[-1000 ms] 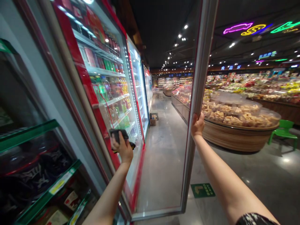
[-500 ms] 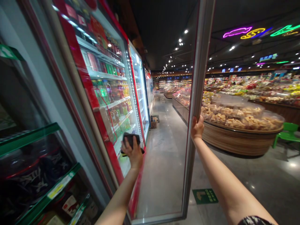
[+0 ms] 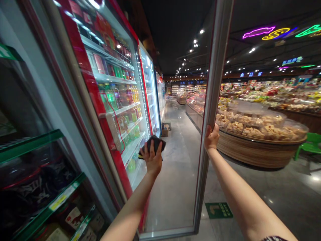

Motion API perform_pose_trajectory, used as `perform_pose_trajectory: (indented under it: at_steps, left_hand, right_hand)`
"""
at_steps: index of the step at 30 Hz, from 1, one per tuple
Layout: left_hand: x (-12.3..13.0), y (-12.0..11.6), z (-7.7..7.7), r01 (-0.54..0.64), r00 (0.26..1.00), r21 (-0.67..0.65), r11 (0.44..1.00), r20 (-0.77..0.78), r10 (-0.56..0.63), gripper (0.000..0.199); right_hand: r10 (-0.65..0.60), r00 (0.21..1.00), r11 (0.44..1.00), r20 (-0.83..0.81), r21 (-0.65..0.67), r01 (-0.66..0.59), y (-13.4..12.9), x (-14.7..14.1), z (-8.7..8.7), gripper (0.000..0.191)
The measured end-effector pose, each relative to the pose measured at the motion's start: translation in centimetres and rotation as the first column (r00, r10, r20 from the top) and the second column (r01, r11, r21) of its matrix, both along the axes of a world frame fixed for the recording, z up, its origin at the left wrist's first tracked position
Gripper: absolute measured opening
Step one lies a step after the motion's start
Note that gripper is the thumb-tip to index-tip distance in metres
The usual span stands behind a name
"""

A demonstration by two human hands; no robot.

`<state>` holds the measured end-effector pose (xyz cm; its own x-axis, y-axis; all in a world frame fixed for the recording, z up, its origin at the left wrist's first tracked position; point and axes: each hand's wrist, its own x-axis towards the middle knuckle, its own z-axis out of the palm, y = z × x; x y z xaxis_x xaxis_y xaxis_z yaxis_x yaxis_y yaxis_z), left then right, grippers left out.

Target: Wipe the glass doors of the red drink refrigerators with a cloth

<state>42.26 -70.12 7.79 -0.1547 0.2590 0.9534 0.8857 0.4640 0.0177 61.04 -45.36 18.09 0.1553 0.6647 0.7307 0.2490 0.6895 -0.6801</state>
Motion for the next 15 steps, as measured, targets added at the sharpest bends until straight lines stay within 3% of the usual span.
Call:
perform_pose_trajectory:
  at_steps: [4, 7, 10, 12, 15]
  left_hand:
    - [-1.4, -2.8, -2.9, 0.126, 0.928, -0.330, 0.935, -0.293, -0.228, 0.065]
    - [-2.6, -3.8, -2.0, 0.097, 0.949, -0.261, 0.960, -0.265, -0.168, 0.062]
    - [-1.2, -1.1, 1.0, 0.070, 0.988, -0.115, 0.991, -0.126, -0.085, 0.067]
    - [0.7, 1.4, 2.1, 0.071, 0.991, -0.085, 0.994, -0.105, -0.080, 0.068]
    - [2.5, 3.2, 1.2, 0.127, 0.970, -0.152, 0.980, -0.188, -0.155, 0.067]
  right_hand:
    - [0.011, 1.000, 1.000, 0.006, -0.017, -0.011, 0.0, 0.0, 0.0, 0.071]
    - [0.016, 1.000, 1.000, -0.004, -0.020, -0.016, 0.0, -0.2, 0.0, 0.074]
    - [0.024, 1.000, 1.000, -0.004, -0.016, -0.024, 0.1, -0.3, 0.2, 0.076]
    - [0.029, 1.000, 1.000, 0.006, -0.013, -0.029, 0.2, -0.3, 0.3, 0.075]
    - [0.031, 0.999, 0.999, 0.022, -0.007, -0.031, 0.5, -0.3, 0.3, 0.076]
